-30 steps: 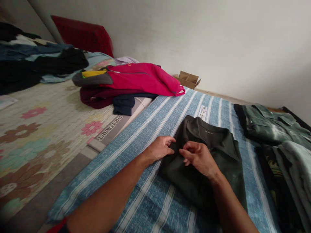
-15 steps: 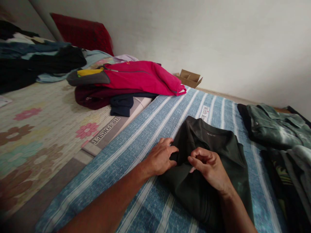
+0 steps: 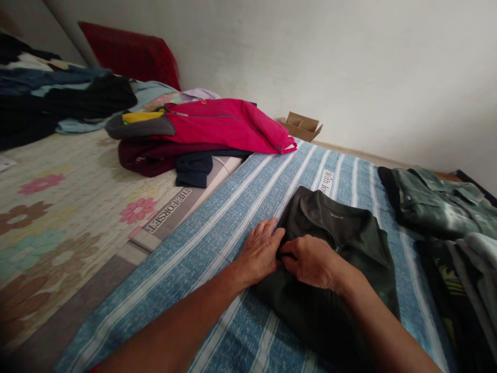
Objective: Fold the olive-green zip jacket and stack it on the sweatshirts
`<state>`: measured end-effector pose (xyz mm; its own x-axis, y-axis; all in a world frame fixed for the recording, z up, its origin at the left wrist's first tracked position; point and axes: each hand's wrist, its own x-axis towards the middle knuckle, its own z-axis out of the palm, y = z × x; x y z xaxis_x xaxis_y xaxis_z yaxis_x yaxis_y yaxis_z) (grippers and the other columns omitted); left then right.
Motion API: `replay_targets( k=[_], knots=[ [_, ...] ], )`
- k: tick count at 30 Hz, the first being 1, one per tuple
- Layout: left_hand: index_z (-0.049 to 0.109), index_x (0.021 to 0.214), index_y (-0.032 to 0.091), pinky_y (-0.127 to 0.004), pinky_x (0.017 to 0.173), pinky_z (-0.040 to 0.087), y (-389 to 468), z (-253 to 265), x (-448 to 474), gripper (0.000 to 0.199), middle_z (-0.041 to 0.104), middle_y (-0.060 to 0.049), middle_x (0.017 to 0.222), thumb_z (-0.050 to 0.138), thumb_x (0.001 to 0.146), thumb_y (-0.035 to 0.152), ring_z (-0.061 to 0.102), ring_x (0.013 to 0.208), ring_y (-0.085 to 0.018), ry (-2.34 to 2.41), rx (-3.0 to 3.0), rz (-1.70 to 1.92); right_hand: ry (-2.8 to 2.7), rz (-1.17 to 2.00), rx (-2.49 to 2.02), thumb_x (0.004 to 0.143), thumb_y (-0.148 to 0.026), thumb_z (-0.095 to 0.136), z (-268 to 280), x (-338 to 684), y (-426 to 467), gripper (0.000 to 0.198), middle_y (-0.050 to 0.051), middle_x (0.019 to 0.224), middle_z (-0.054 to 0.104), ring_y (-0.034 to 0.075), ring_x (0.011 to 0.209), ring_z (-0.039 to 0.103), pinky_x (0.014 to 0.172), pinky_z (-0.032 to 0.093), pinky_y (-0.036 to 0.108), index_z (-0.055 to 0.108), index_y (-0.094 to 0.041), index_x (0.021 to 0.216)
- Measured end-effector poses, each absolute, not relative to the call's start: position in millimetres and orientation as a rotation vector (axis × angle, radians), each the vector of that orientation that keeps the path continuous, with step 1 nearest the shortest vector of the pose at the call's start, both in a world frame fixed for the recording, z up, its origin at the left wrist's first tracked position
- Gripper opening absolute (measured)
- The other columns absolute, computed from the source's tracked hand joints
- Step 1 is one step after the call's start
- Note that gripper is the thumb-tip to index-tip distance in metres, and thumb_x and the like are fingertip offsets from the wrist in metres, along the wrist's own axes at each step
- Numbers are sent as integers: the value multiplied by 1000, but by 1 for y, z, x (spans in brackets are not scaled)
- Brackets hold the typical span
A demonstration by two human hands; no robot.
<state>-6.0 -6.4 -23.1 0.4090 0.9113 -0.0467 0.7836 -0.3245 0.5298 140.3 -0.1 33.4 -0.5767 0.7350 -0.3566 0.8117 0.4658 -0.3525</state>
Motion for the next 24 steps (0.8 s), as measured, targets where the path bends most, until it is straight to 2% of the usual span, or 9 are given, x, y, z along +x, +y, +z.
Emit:
replay_targets(
  k=[3, 5, 7, 10, 12, 14, 17, 20, 24],
  knots=[
    [45, 114, 16, -51, 95, 35, -7, -22, -4, 45, 40, -19, 133, 60, 72, 21, 35, 121, -37, 1466, 2217, 403, 2539, -474, 1330, 84, -27, 46, 32, 138, 1, 21, 3, 62, 61, 13, 53, 51, 52, 27, 25, 64, -21, 75],
    [44, 114, 16, -46, 91, 39, -7, -21, -2, 45, 49, -15, 120, 61, 72, 22, 43, 112, -33, 1503, 2217, 418, 2552, -422, 1353, 87, -31, 44, 31, 143, -1, 26, 2, 57, 57, 12, 50, 47, 51, 25, 26, 61, -19, 69],
    [44, 115, 16, -41, 87, 42, -8, -19, 0, 50, 53, -13, 112, 64, 70, 27, 47, 106, -31, 1544, 2205, 411, 2591, -549, 1387, 89, -33, 41, 30, 152, -4, 33, 0, 53, 50, 10, 48, 41, 50, 25, 25, 54, -19, 63],
    [38, 123, 14, -37, 85, 44, -10, -16, 5, 70, 54, -14, 113, 70, 65, 36, 52, 104, -29, 1583, 2148, 405, 2675, -901, 1438, 92, -35, 37, 29, 168, -13, 36, -2, 55, 44, 9, 49, 39, 49, 28, 22, 48, -18, 63],
    [31, 130, 13, -35, 83, 45, -10, -13, 7, 79, 55, -15, 115, 70, 65, 36, 56, 102, -29, 1593, 2073, 385, 2718, -1042, 1503, 93, -37, 37, 28, 175, -20, 36, -3, 58, 44, 9, 51, 40, 49, 30, 21, 47, -18, 64],
    [30, 131, 11, -33, 79, 47, -9, -11, 7, 80, 61, -16, 109, 69, 65, 33, 61, 96, -28, 1611, 1973, 341, 2743, -1094, 1561, 93, -38, 38, 27, 180, -25, 35, -2, 60, 45, 9, 53, 42, 51, 32, 21, 49, -18, 67],
    [43, 123, 8, -32, 73, 47, -3, -8, 7, 69, 66, -16, 99, 70, 63, 29, 64, 91, -29, 1659, 1807, 298, 2775, -1101, 1608, 93, -38, 39, 23, 183, -31, 34, -2, 62, 47, 10, 55, 44, 52, 33, 21, 55, -17, 72],
    [59, 101, 8, -30, 67, 47, 3, -8, 5, 52, 67, -17, 97, 74, 59, 33, 64, 90, -30, 1623, 1693, 280, 2813, -1104, 1643, 94, -37, 39, 19, 186, -33, 33, -1, 64, 49, 10, 57, 46, 54, 34, 22, 57, -16, 76],
    [64, 83, 11, -26, 58, 43, 8, -9, 5, 30, 67, -10, 80, 73, 58, 27, 64, 77, -25, 1561, 1683, 315, 2847, -1135, 1687, 94, -35, 41, 15, 191, -36, 29, -1, 66, 52, 10, 58, 48, 55, 35, 22, 59, -16, 80]
  ],
)
